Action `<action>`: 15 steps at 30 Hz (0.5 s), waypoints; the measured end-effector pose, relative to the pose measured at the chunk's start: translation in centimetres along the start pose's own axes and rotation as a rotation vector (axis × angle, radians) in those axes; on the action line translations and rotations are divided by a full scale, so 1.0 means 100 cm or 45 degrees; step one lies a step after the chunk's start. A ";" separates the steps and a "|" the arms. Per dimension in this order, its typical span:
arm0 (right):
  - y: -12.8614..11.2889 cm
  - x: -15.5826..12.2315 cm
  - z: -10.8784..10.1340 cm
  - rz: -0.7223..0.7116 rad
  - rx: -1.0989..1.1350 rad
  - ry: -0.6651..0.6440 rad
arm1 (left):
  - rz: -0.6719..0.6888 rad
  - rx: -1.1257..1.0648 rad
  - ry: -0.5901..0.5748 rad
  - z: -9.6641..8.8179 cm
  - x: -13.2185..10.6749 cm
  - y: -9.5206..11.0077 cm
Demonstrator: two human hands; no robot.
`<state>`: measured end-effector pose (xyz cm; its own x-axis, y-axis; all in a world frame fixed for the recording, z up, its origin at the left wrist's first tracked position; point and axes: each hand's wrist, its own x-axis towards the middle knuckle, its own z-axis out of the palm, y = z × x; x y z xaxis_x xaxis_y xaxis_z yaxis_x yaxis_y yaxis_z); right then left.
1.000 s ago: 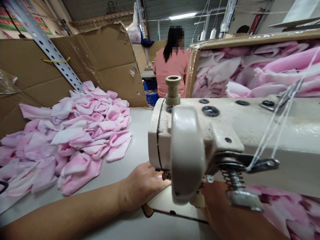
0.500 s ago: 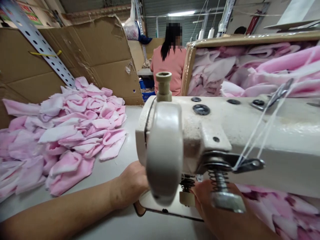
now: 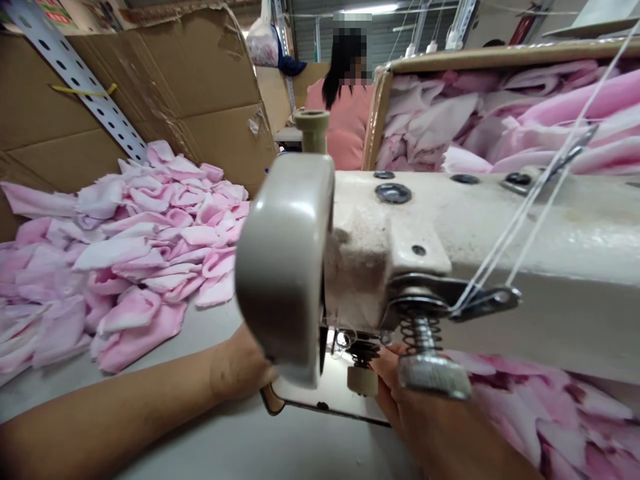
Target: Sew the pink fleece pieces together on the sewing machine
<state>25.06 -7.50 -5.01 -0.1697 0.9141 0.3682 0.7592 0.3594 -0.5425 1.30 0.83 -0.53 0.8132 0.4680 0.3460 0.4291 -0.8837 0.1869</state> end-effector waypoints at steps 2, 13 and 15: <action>-0.001 0.003 -0.009 -0.076 -0.085 -0.053 | 0.007 -0.018 0.042 -0.001 0.000 0.002; -0.024 0.021 -0.024 -0.159 -0.306 -0.152 | 0.024 -0.197 0.210 -0.009 0.006 0.008; -0.029 0.023 -0.024 -0.182 -0.311 -0.152 | 0.018 -0.239 0.200 -0.008 0.006 0.007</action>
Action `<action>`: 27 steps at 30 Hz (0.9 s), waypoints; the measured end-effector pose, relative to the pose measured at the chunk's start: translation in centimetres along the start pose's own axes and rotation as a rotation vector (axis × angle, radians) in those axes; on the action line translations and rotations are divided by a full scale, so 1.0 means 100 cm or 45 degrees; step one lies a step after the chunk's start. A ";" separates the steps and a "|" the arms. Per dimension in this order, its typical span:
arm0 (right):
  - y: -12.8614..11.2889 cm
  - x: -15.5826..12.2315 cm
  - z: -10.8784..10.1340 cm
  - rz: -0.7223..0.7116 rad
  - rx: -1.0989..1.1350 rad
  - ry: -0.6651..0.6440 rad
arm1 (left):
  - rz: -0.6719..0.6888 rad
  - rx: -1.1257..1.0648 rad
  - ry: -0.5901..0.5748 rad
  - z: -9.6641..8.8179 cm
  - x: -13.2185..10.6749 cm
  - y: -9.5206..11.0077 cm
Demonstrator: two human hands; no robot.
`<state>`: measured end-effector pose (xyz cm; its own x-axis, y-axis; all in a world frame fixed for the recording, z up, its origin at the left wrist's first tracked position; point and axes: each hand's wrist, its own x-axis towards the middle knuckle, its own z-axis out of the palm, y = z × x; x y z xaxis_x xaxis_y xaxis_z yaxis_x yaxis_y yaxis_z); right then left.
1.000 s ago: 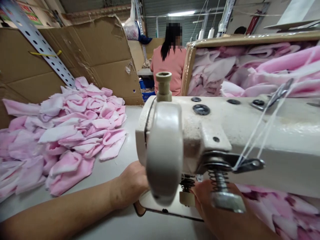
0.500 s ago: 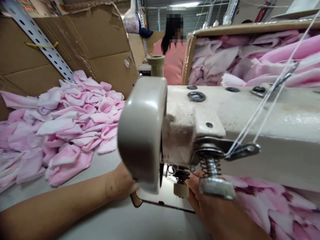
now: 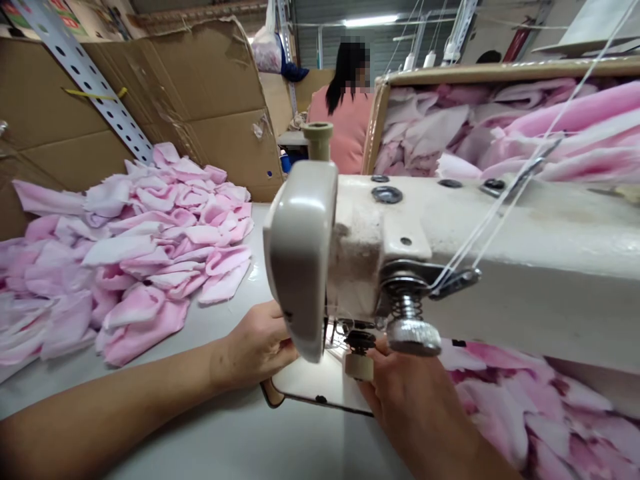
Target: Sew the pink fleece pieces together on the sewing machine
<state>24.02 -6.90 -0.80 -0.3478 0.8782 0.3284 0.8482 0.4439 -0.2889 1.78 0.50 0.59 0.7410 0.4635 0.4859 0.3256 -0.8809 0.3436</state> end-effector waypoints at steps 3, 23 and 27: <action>-0.007 0.002 -0.001 -0.029 -0.008 0.023 | -0.019 -0.062 -0.014 0.000 0.000 0.000; -0.011 -0.001 0.002 -0.070 -0.174 0.055 | 0.237 0.487 -0.116 0.000 -0.006 0.011; -0.007 -0.006 0.007 -0.002 -0.146 0.041 | 0.217 0.501 -0.168 -0.003 -0.005 0.015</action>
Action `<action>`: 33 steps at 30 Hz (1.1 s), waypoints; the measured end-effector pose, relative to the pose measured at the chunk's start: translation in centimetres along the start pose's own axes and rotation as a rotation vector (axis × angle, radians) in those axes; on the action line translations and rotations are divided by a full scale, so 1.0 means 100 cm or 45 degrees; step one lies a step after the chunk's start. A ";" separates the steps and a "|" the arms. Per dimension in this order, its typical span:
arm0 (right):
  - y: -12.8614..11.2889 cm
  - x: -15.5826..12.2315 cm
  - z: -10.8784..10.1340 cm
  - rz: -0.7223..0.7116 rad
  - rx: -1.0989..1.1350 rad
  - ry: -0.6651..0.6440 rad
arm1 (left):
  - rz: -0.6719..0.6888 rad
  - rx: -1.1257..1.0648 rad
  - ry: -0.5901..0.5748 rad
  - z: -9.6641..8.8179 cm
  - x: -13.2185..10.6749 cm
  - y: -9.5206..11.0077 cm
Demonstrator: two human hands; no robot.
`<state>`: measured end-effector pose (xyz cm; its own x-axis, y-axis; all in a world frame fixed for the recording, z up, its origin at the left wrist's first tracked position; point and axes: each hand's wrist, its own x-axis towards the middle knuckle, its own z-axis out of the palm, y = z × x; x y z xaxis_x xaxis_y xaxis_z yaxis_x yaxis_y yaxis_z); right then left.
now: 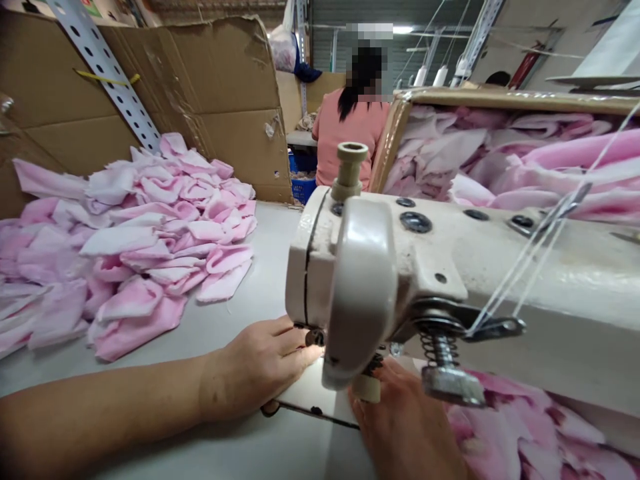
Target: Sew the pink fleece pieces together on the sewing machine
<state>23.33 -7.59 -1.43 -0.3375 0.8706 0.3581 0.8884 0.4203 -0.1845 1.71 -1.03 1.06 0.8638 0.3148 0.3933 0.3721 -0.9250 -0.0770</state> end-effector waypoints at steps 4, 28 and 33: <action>0.004 -0.001 0.003 -0.040 0.033 -0.003 | -0.007 0.046 0.000 0.003 0.001 0.001; 0.003 0.008 -0.007 0.022 -0.069 -0.041 | -0.135 -0.181 -0.110 0.005 0.005 -0.006; 0.007 0.006 -0.001 -0.027 -0.104 0.004 | -0.102 -0.120 -0.154 0.005 0.005 -0.003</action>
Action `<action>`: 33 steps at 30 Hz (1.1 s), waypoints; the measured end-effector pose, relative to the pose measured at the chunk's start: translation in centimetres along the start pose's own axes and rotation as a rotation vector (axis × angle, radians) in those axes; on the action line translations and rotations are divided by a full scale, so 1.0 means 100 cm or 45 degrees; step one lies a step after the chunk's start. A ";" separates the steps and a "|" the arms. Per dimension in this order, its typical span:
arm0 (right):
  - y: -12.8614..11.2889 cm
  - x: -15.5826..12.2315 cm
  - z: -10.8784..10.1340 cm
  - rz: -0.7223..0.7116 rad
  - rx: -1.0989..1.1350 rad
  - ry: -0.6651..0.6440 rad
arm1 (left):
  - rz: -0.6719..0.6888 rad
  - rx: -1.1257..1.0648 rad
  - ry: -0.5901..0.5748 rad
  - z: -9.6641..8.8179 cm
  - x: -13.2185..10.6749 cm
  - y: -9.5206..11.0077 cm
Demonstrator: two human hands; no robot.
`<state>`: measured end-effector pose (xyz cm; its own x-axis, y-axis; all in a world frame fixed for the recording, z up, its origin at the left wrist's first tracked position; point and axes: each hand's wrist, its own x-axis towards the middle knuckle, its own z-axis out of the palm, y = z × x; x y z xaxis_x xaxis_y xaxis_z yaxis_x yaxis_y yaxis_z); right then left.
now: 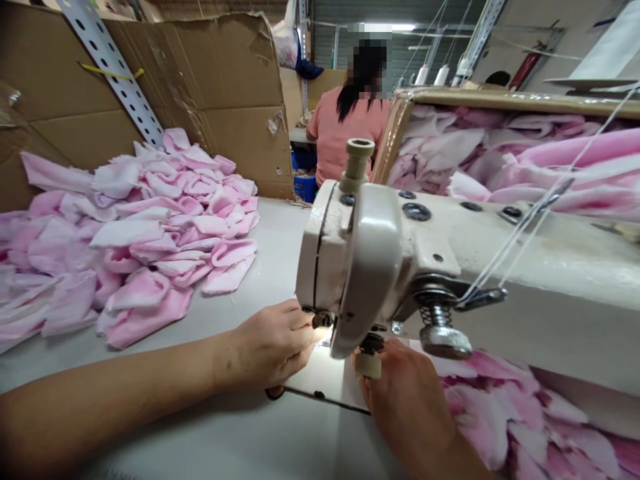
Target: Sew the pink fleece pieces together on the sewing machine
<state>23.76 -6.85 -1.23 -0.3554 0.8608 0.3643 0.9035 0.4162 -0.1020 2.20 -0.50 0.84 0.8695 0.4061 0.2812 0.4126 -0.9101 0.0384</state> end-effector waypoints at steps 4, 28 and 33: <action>-0.004 -0.004 0.005 0.044 -0.066 0.036 | 0.022 0.077 -0.047 0.000 0.000 0.003; 0.005 -0.007 -0.004 -0.019 0.063 -0.106 | -0.175 -0.530 0.145 -0.013 0.001 -0.008; -0.005 -0.002 -0.003 -0.053 0.159 -0.063 | -0.257 -0.685 0.138 -0.017 0.002 -0.009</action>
<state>23.49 -7.33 -0.96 -0.4065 0.8541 0.3245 0.8519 0.4827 -0.2031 1.53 0.24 2.46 0.7434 0.5909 0.3134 0.3466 -0.7410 0.5751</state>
